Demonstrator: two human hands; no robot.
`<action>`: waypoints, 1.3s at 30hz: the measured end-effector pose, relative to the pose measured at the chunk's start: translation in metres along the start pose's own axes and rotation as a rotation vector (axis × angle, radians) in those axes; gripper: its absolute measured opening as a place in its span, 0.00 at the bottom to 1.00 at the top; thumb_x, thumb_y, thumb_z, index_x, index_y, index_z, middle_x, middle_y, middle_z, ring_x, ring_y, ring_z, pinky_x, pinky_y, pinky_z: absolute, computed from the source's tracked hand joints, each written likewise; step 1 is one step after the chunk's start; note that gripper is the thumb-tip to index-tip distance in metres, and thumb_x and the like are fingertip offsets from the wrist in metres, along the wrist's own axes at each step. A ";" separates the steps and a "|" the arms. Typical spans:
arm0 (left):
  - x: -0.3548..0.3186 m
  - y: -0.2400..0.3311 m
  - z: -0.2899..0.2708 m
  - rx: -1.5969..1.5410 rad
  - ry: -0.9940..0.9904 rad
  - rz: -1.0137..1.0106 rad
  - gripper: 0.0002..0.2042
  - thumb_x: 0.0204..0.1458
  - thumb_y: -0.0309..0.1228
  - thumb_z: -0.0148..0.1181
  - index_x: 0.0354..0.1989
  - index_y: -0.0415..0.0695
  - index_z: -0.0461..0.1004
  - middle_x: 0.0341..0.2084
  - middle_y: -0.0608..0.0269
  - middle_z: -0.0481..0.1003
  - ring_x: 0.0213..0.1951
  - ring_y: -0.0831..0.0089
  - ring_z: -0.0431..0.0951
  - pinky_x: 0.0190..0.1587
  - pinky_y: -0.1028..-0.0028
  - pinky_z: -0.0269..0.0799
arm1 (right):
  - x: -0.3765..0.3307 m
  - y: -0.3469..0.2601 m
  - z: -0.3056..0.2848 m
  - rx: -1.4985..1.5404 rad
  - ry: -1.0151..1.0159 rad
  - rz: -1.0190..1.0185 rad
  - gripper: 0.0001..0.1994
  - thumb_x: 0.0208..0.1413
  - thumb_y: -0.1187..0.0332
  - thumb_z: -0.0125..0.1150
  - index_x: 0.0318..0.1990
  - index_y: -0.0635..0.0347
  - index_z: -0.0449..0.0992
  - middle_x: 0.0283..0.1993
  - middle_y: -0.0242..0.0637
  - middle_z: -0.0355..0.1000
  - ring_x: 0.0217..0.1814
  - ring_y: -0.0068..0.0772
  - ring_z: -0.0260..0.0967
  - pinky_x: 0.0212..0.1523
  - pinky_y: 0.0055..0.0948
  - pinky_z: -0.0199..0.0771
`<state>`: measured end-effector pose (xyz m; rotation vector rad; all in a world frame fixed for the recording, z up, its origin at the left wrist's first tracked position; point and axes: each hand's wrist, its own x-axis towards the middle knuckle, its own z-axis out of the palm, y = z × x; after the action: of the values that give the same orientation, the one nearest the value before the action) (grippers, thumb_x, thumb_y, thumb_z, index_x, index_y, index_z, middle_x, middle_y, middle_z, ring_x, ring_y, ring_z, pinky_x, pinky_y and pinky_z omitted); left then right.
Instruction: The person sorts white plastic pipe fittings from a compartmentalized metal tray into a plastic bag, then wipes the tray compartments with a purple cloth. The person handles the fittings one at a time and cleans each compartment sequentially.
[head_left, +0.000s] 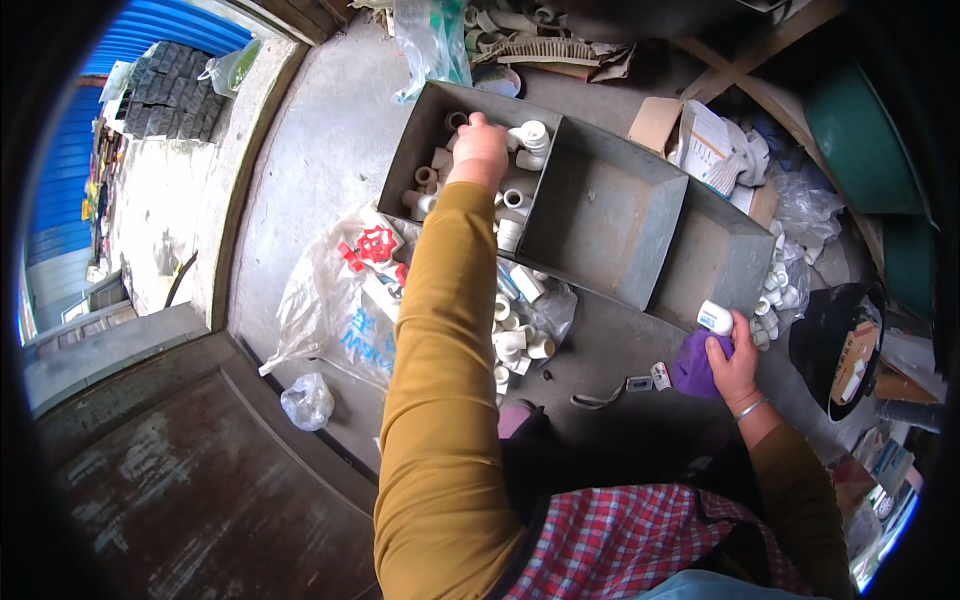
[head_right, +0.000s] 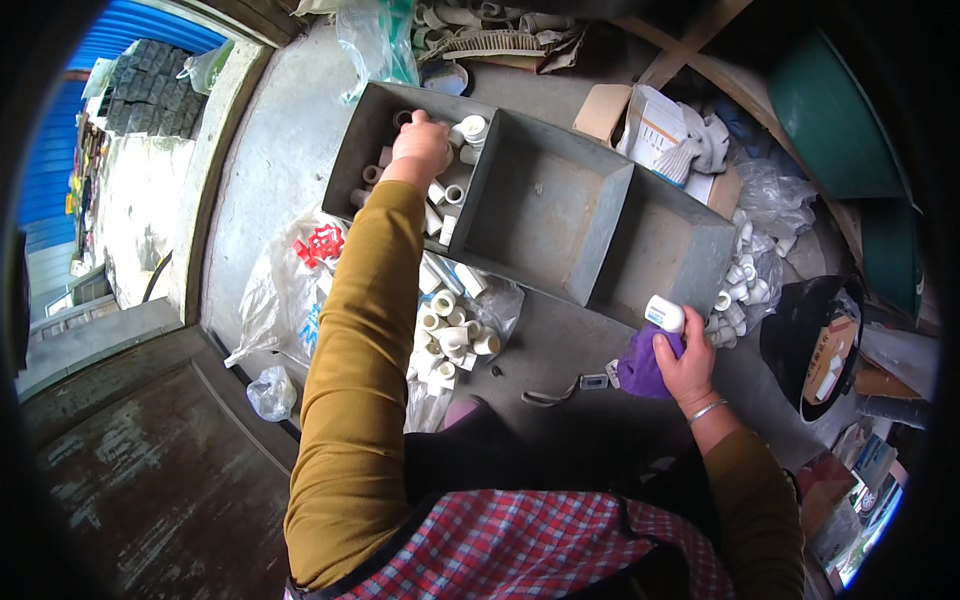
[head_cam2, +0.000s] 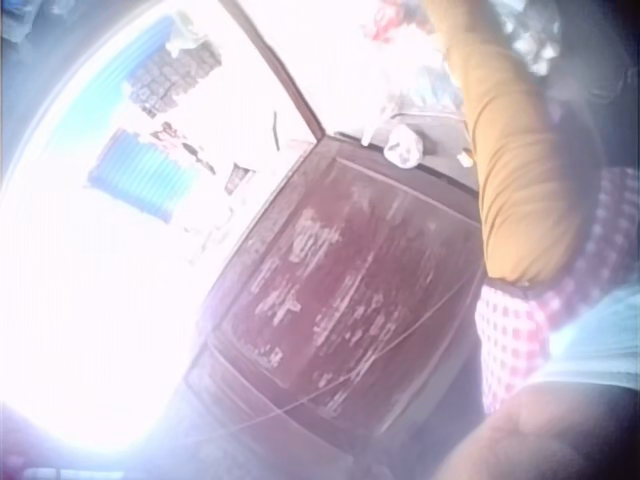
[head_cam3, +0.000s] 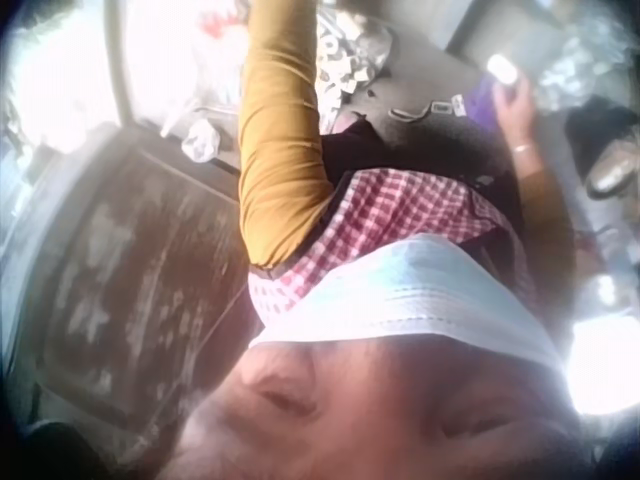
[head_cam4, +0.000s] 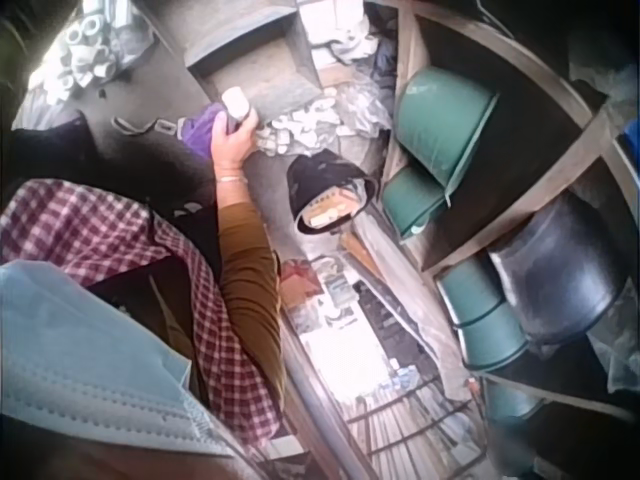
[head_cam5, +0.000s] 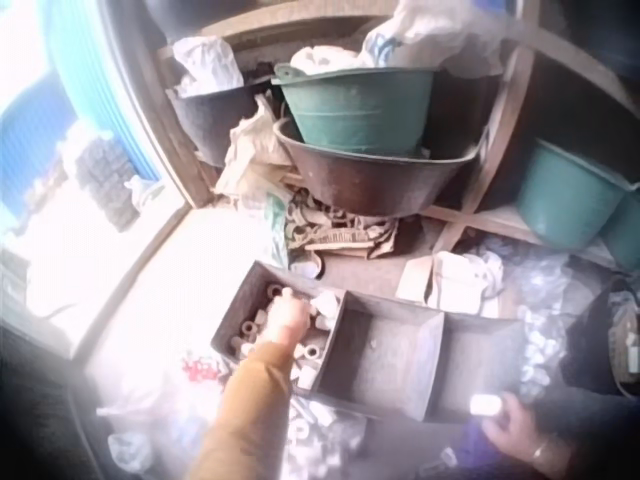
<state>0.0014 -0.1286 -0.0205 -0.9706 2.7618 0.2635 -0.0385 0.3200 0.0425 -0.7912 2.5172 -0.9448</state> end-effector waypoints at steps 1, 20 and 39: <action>-0.002 -0.003 -0.007 -0.046 0.028 0.020 0.12 0.43 0.27 0.50 0.38 0.46 0.72 0.43 0.47 0.63 0.40 0.53 0.71 0.44 0.65 0.69 | -0.001 0.001 0.000 -0.004 -0.002 0.005 0.23 0.42 0.70 0.58 0.48 0.64 0.61 0.38 0.47 0.70 0.40 0.41 0.70 0.40 0.31 0.68; -0.208 -0.146 -0.008 -1.488 0.476 -0.679 0.11 0.44 0.19 0.52 0.37 0.39 0.63 0.27 0.62 0.71 0.26 0.74 0.75 0.25 0.79 0.72 | 0.006 -0.001 -0.001 0.135 -0.086 0.043 0.21 0.47 0.75 0.53 0.49 0.68 0.59 0.42 0.44 0.68 0.45 0.30 0.66 0.46 0.26 0.63; -0.164 -0.088 -0.049 -1.233 0.571 -0.328 0.11 0.44 0.24 0.54 0.39 0.39 0.69 0.28 0.59 0.72 0.28 0.76 0.73 0.29 0.79 0.69 | 0.003 0.003 -0.004 0.083 -0.068 0.058 0.21 0.47 0.75 0.54 0.49 0.67 0.59 0.41 0.43 0.68 0.44 0.30 0.66 0.46 0.27 0.64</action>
<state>0.1761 -0.1095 0.0590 -1.9328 2.6218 2.0308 -0.0441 0.3217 0.0431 -0.7096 2.4125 -0.9796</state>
